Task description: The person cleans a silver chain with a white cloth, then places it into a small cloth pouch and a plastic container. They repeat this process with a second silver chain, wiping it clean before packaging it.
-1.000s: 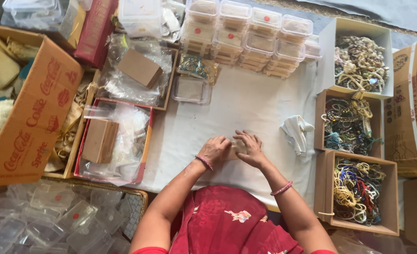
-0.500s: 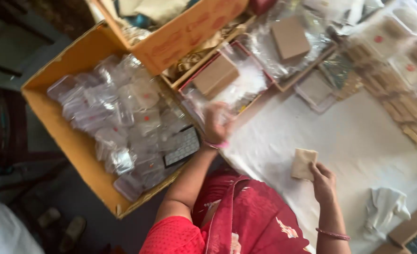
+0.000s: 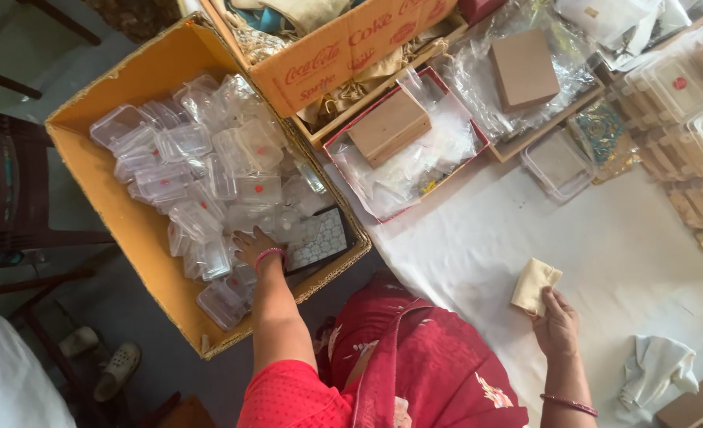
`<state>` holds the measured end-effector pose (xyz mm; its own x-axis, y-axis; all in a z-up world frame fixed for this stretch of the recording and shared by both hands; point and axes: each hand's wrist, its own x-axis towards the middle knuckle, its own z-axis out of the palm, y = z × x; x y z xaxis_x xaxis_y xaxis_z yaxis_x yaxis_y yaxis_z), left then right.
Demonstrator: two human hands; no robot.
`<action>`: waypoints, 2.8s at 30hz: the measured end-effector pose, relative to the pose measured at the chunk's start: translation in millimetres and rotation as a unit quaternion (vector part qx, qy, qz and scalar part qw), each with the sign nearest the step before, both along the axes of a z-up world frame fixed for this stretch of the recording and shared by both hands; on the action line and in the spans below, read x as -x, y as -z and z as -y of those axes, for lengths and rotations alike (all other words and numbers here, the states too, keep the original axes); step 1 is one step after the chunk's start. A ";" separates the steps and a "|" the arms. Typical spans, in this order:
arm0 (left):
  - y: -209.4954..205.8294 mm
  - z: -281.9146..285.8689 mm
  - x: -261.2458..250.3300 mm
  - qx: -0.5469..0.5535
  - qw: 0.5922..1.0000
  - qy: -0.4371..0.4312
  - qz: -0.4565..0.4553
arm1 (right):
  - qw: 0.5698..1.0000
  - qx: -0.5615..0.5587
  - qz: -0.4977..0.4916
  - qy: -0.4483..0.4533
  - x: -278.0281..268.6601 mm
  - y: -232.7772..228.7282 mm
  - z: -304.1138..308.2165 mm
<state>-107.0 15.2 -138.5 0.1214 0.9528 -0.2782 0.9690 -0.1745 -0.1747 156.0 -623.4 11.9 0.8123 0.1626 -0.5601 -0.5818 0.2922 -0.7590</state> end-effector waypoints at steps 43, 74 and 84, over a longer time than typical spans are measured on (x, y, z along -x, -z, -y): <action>-232.5 405.8 -337.6 0.383 0.541 0.724 0.190 | 0.813 0.449 0.308 -0.207 43.0 -101.4 -19.1; -178.8 389.4 -308.8 0.515 0.509 0.450 0.522 | 0.588 0.625 0.493 -0.140 26.8 -72.8 -61.3; -210.5 365.3 -270.9 0.190 0.427 0.758 0.454 | 0.599 0.611 0.506 -0.107 41.3 -73.1 -54.2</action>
<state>163.9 -350.0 72.1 0.7409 -0.5067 0.4409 -0.6715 -0.5702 0.4732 114.7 -569.2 85.0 0.8704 0.2951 0.3942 0.4327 -0.8405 -0.3262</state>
